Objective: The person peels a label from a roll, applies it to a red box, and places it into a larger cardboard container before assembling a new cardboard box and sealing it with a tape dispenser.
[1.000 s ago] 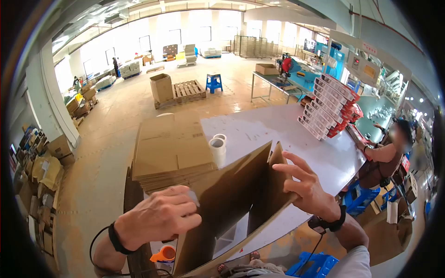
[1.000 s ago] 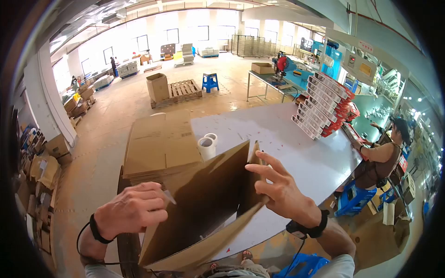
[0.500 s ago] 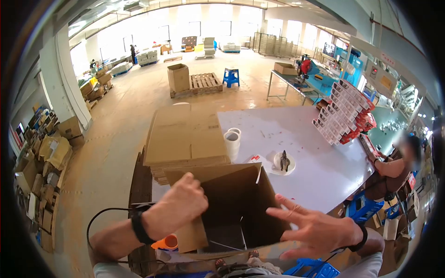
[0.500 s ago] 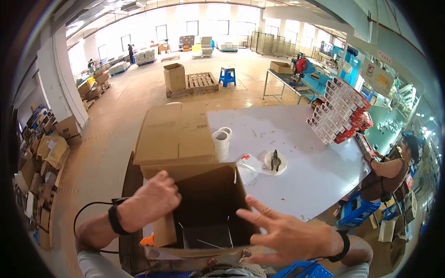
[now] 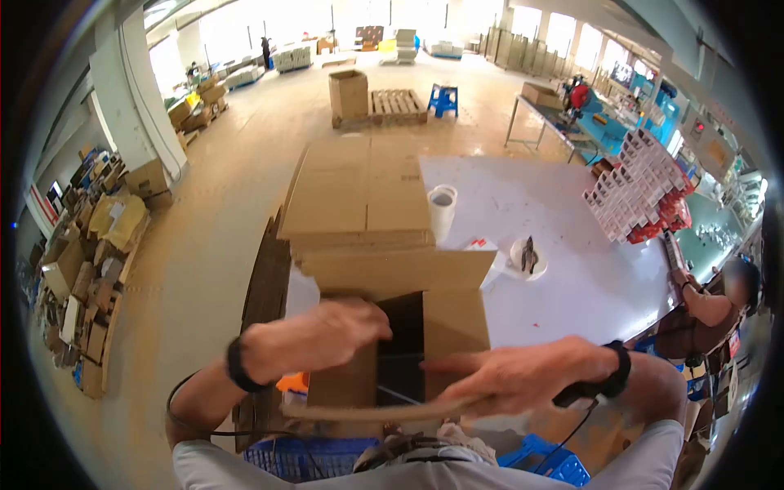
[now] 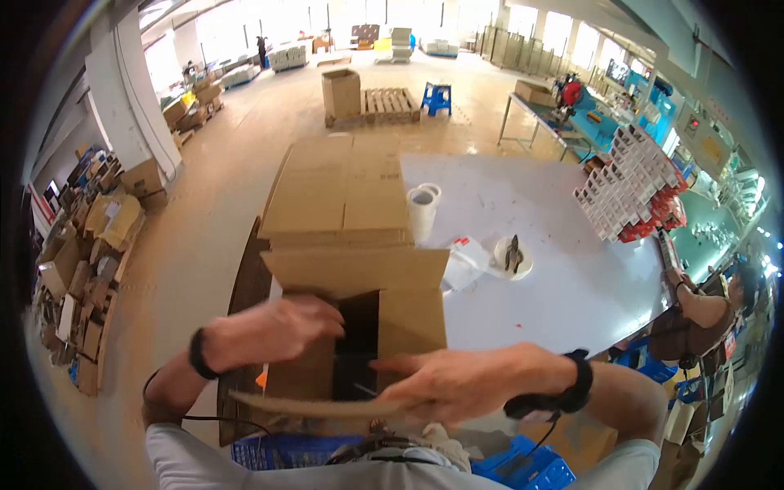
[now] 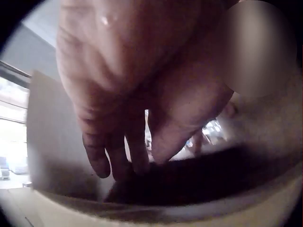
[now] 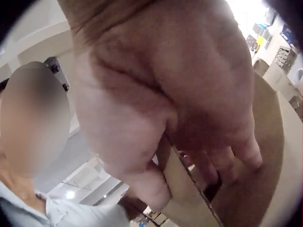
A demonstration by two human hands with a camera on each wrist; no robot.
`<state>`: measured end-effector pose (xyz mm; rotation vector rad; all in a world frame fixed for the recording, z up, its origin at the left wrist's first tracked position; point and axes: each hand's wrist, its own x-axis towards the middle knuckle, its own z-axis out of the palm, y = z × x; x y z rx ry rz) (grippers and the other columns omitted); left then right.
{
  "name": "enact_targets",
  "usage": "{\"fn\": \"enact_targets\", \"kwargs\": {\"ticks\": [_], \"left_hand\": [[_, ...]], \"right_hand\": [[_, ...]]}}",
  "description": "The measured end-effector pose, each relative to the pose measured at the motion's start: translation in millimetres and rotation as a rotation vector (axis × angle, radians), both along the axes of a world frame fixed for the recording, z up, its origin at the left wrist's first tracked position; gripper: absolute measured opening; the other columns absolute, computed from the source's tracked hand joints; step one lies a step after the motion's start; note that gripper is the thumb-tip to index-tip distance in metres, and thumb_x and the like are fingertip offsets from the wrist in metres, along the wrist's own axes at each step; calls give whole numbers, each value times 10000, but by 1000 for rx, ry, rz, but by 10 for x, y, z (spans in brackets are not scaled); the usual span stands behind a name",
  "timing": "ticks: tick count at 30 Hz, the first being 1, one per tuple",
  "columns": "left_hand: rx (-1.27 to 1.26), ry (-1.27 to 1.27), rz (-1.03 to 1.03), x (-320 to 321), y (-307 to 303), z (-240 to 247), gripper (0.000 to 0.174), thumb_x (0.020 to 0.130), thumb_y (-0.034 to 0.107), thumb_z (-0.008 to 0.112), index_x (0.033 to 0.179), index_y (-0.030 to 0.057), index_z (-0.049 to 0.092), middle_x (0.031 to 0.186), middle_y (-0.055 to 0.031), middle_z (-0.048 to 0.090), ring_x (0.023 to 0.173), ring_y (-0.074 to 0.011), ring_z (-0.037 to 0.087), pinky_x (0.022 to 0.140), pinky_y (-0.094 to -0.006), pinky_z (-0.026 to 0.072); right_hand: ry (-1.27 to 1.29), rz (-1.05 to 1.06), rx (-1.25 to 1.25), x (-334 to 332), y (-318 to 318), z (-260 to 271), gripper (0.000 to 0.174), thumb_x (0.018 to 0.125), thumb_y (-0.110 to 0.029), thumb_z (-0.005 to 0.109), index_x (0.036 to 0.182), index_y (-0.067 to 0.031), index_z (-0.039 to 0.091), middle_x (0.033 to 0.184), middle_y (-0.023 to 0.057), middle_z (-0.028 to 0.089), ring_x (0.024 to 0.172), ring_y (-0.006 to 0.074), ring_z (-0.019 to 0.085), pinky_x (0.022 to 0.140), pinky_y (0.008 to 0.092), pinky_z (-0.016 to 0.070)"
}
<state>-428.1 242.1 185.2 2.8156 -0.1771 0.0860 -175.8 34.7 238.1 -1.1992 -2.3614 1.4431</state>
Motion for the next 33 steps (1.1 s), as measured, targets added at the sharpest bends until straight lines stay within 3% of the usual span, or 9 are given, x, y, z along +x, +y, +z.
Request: {"fn": "enact_targets", "kwargs": {"ticks": [2,5,9,10,12,15,19,25,33], "left_hand": [[-416,138,390,-310,-58,474,294,1036,225,588,1207,22,714,1411,-153,639,1401,-321,531,1174,-459,415],[-597,-220,345,-712,-50,132,417,1010,303,683,1307,12,664,1523,-196,522,1457,-381,447,1211,-499,341],[-523,-406,616,-717,-542,-374,735,959,284,762,1566,18,443,1681,-244,285,1530,-424,321,1233,-530,286],[-523,-355,596,-746,-499,-532,871,960,211,743,1650,24,246,1700,-237,225,1545,-394,293,1218,-521,320],[-759,-402,636,-695,-566,-530,904,949,163,744,1662,25,207,1700,-231,229,1556,-372,276,1209,-504,345],[-928,-473,721,-559,-673,-418,976,934,110,727,1681,25,104,1717,-208,198,1583,-349,232,1259,-481,247],[-1004,-483,723,-476,-766,-516,1037,931,97,724,1698,53,26,1739,-188,144,1597,-332,215,1285,-476,192],[-1011,-535,710,-497,-755,-525,1033,965,66,729,1699,61,1,1753,-179,76,1586,-311,203,1250,-443,306],[-1266,-449,849,-285,-483,-456,781,1087,231,577,1693,31,126,1637,-157,384,1467,-237,413,1223,-387,314]], "right_hand": [[5,-68,-141,124,50,-101,447,1019,-278,670,1385,-27,615,1233,224,710,1053,359,711,913,433,563],[2,-163,-14,250,197,-199,500,980,-315,735,1367,-19,626,1075,212,752,1039,339,722,902,429,562],[-87,-289,77,212,255,-185,650,901,-361,814,1416,-26,601,1328,208,674,1210,360,651,1019,430,531],[-166,-274,371,201,263,-115,689,890,-380,820,1435,-31,585,1386,205,631,1259,372,615,1054,448,512],[-302,-225,958,202,277,116,767,869,-417,833,1474,-40,553,1502,200,545,1358,395,544,1124,484,472],[-453,-468,1177,412,451,165,955,818,-534,844,1541,-29,476,1564,206,461,1428,435,463,1164,537,430],[-495,-422,996,296,178,-172,1188,753,-678,831,1585,41,383,1546,254,450,1443,497,420,1179,581,396],[-369,-431,745,114,-277,-421,997,839,-601,811,1540,13,453,1571,270,434,1484,511,376,1199,598,370],[-116,-587,706,137,-261,-815,764,903,-425,803,1481,-8,527,1601,263,420,1536,533,278,1233,607,297]]}}
